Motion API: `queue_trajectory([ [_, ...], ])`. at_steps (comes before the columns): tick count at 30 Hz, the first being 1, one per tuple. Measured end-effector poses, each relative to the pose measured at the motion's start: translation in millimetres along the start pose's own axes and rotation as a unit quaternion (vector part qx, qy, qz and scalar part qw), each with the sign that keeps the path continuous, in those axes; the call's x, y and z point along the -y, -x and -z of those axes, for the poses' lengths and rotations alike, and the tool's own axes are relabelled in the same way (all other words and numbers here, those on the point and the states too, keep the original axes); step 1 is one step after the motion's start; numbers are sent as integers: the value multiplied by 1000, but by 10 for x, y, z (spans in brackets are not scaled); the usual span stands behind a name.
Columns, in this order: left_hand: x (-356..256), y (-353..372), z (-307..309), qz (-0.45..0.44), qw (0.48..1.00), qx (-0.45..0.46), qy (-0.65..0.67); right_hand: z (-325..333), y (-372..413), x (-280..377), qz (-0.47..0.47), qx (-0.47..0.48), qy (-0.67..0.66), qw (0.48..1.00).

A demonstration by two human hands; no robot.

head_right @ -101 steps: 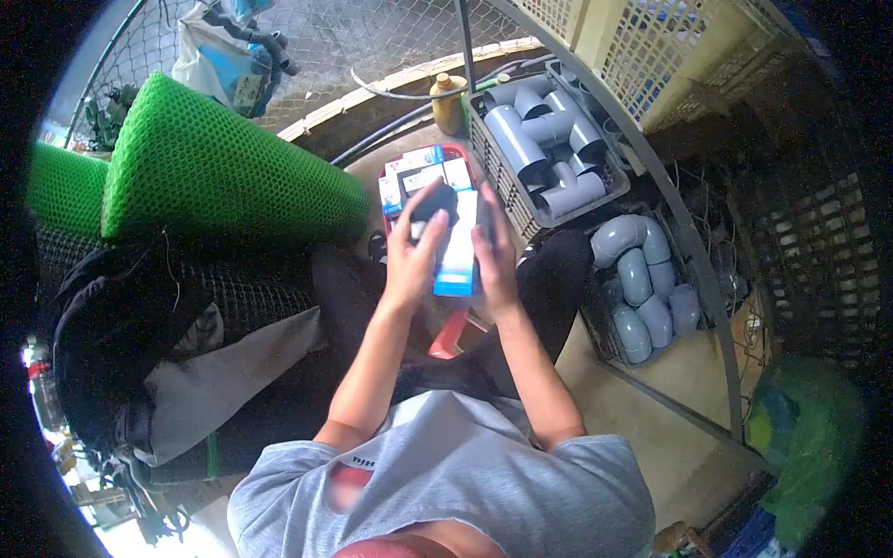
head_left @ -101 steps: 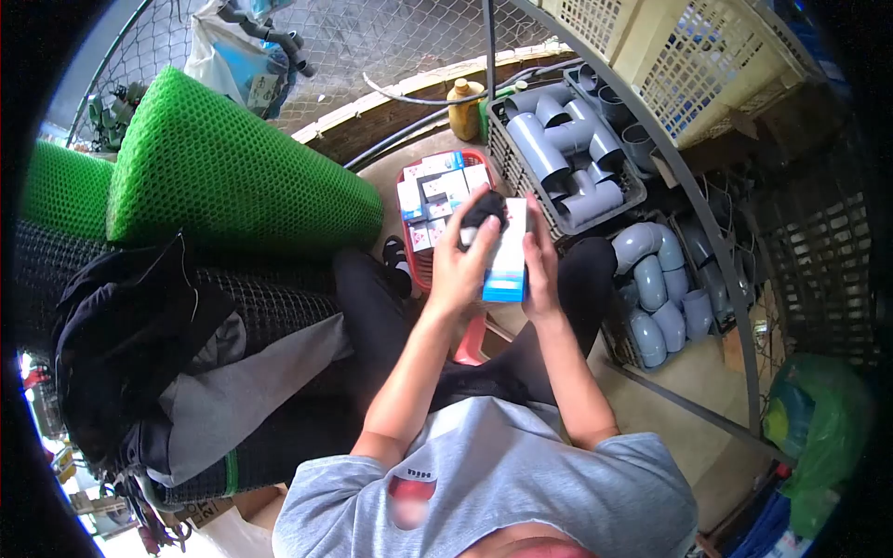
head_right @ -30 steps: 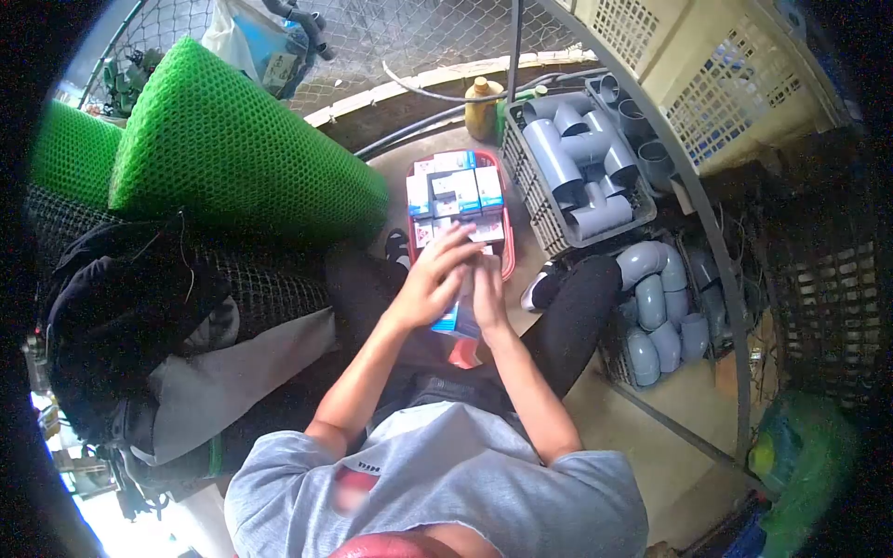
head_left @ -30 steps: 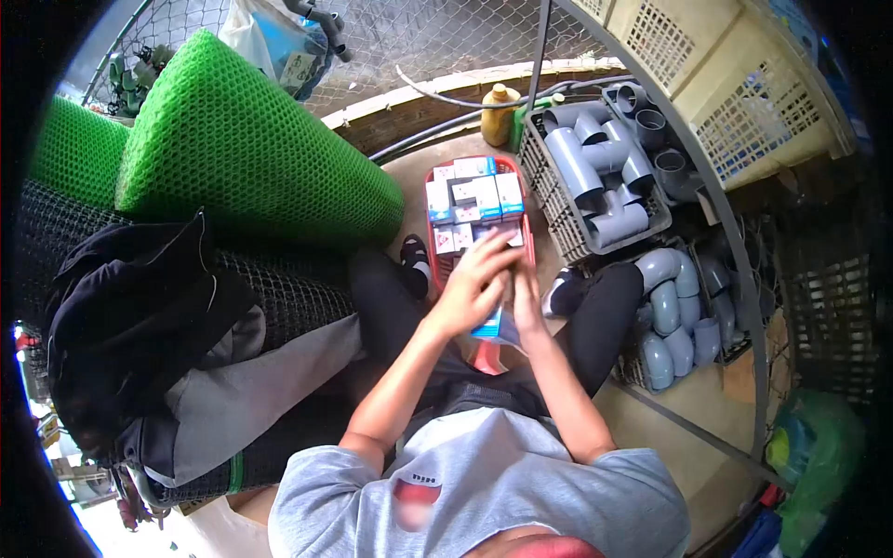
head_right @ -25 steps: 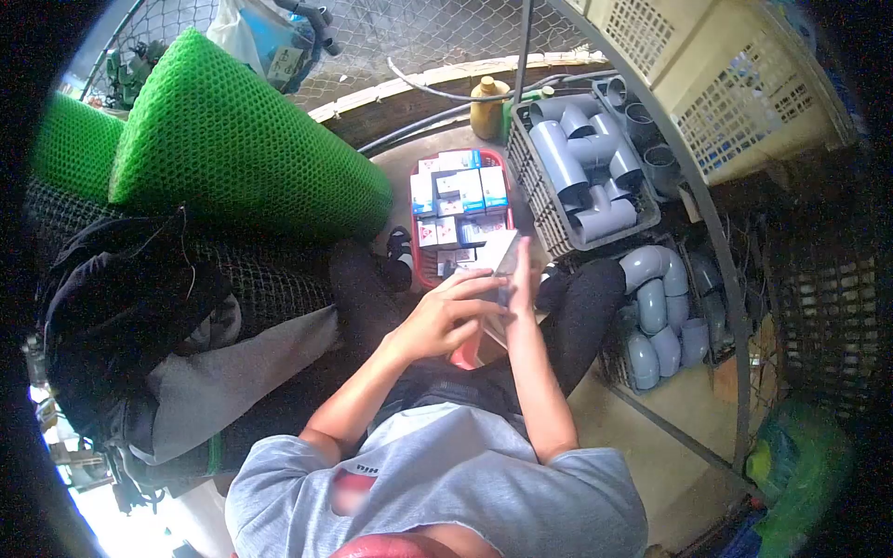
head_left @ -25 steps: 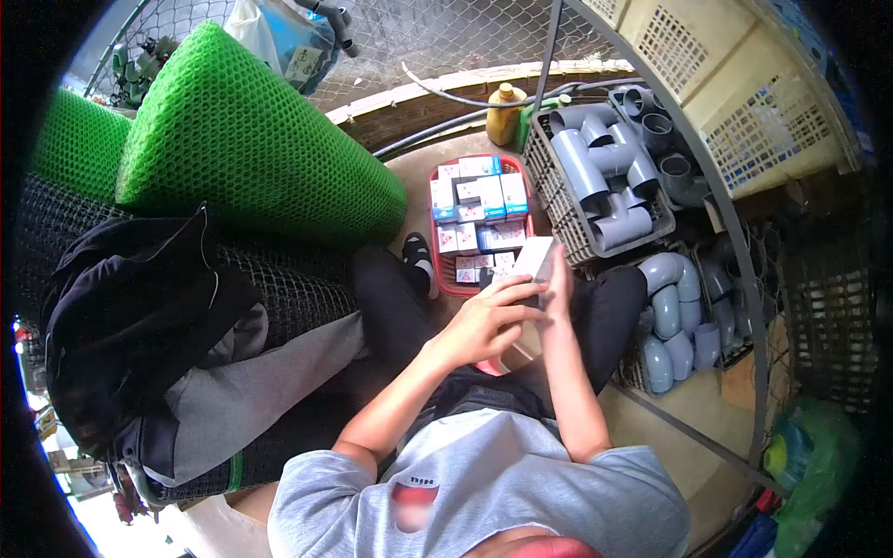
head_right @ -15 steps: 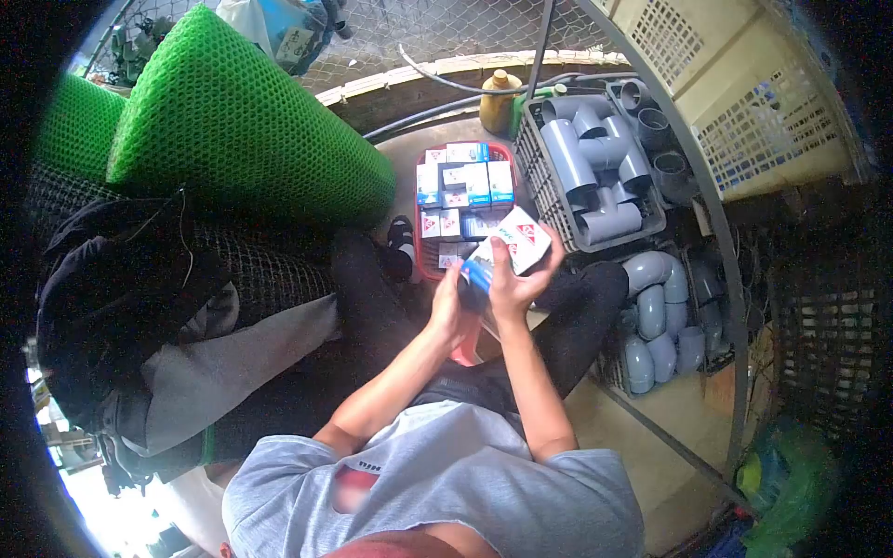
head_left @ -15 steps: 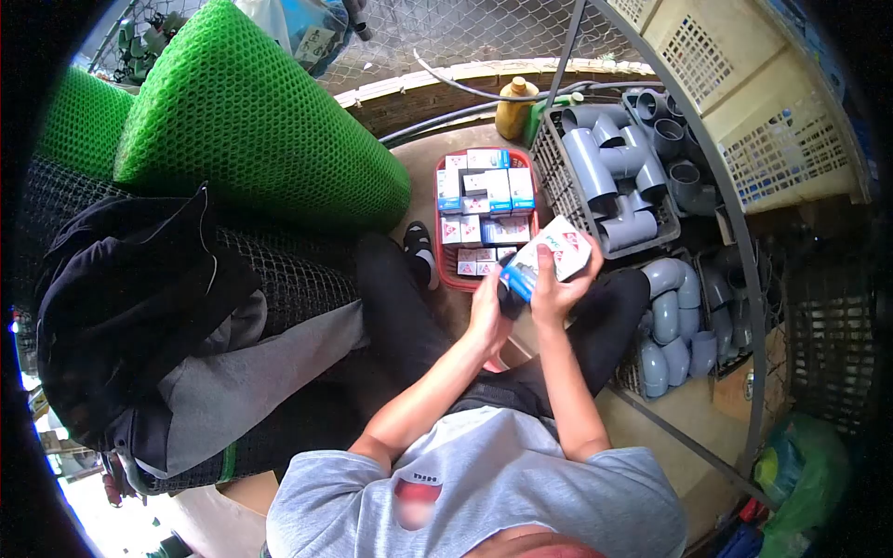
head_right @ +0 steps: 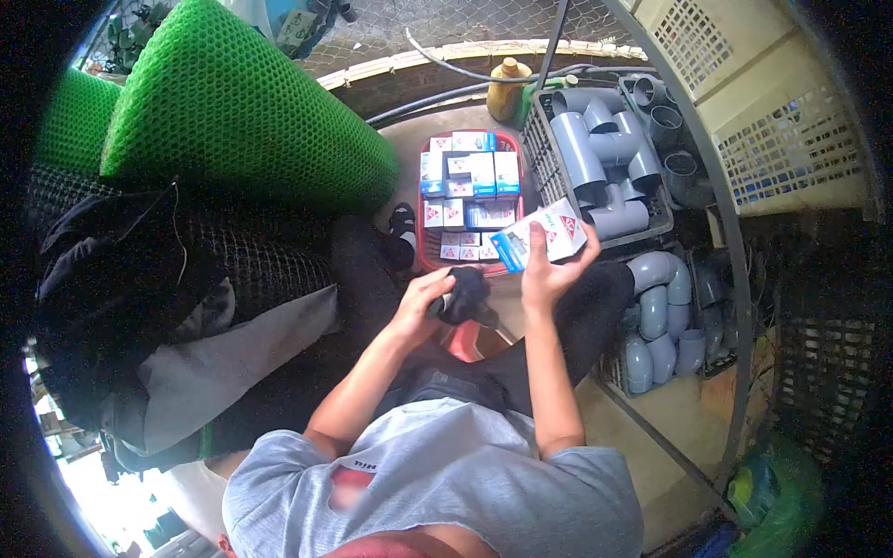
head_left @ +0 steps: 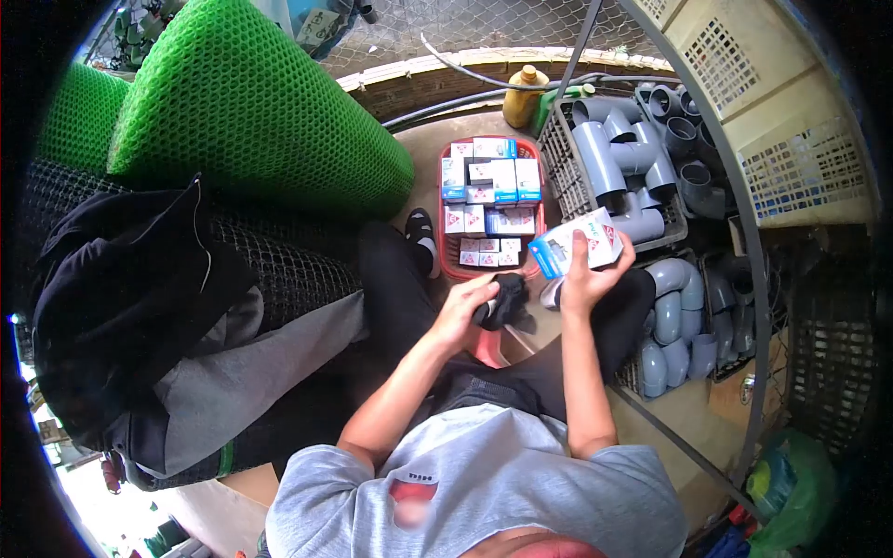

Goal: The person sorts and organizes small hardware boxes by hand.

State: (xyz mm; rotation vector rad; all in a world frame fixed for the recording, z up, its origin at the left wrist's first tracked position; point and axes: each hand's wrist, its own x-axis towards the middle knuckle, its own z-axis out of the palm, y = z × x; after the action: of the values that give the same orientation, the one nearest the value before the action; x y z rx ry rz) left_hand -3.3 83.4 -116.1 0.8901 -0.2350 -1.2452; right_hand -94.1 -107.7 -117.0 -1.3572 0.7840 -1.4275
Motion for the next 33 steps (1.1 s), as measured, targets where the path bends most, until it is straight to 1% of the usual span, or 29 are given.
queue_trajectory([
  [1,-34,-35,41,-38,997,-33,-50,96,29,-117,-2,-3,0,1000],
  [2,-54,-99,149,-77,982,-67,-162,195,77,-237,-21,56,37,998],
  [4,-77,-210,350,-59,964,-68,-249,267,192,-242,-42,167,112,979],
  [5,-39,-263,403,-57,965,-66,-249,289,283,-295,-93,198,107,970],
  [6,7,-320,439,-17,959,-47,-280,315,377,-404,-143,228,102,958],
  [7,81,-390,492,23,950,-26,-309,329,467,-558,-209,189,84,956],
  [8,276,-495,658,34,932,0,-361,320,531,-702,-272,149,64,949],
  [9,341,-544,656,38,919,12,-392,288,561,-764,-371,84,0,925],
  [10,411,-585,646,42,905,24,-422,265,560,-827,-430,43,-15,902],
  [11,460,-632,647,50,917,10,-395,244,554,-881,-424,37,7,905],
  [12,418,-687,650,48,917,13,-396,227,543,-922,-418,33,28,907],
  [13,370,-720,669,106,931,-2,-348,240,524,-951,-417,31,28,908],
  [14,326,-750,687,164,940,-19,-297,262,493,-981,-451,69,19,890],
  [15,317,-763,711,160,947,-33,-276,241,457,-957,-485,108,11,868],
  [16,347,-781,739,162,947,-34,-275,199,475,-936,-488,108,13,866],
  [18,447,-835,799,123,964,-107,-213,113,534,-886,-461,128,6,878],
  [19,477,-864,833,106,973,-115,-169,115,524,-944,-488,127,-4,864],
  [20,506,-894,865,105,974,-116,-166,90,515,-996,-488,129,-2,863],
  [22,462,-919,839,77,969,-174,-156,6,558,-1113,-553,135,-19,822],
  [23,440,-915,825,74,964,-179,-180,-57,603,-1170,-545,131,39,827],
  [26,582,-945,949,73,959,-189,-196,-175,613,-1333,-514,167,5,842],
  [27,592,-949,967,19,946,-197,-259,-198,600,-1447,-515,170,5,840],
  [29,467,-933,915,29,938,-212,-273,-206,535,-1748,-494,243,16,835],
  [30,419,-923,906,40,931,-225,-285,-245,455,-1823,-482,254,25,838],
  [32,597,-948,1106,36,932,-226,-282,-263,228,-2056,-450,315,31,835],
  [33,674,-945,1161,11,914,-231,-333,-294,134,-2153,-453,301,30,839],
])
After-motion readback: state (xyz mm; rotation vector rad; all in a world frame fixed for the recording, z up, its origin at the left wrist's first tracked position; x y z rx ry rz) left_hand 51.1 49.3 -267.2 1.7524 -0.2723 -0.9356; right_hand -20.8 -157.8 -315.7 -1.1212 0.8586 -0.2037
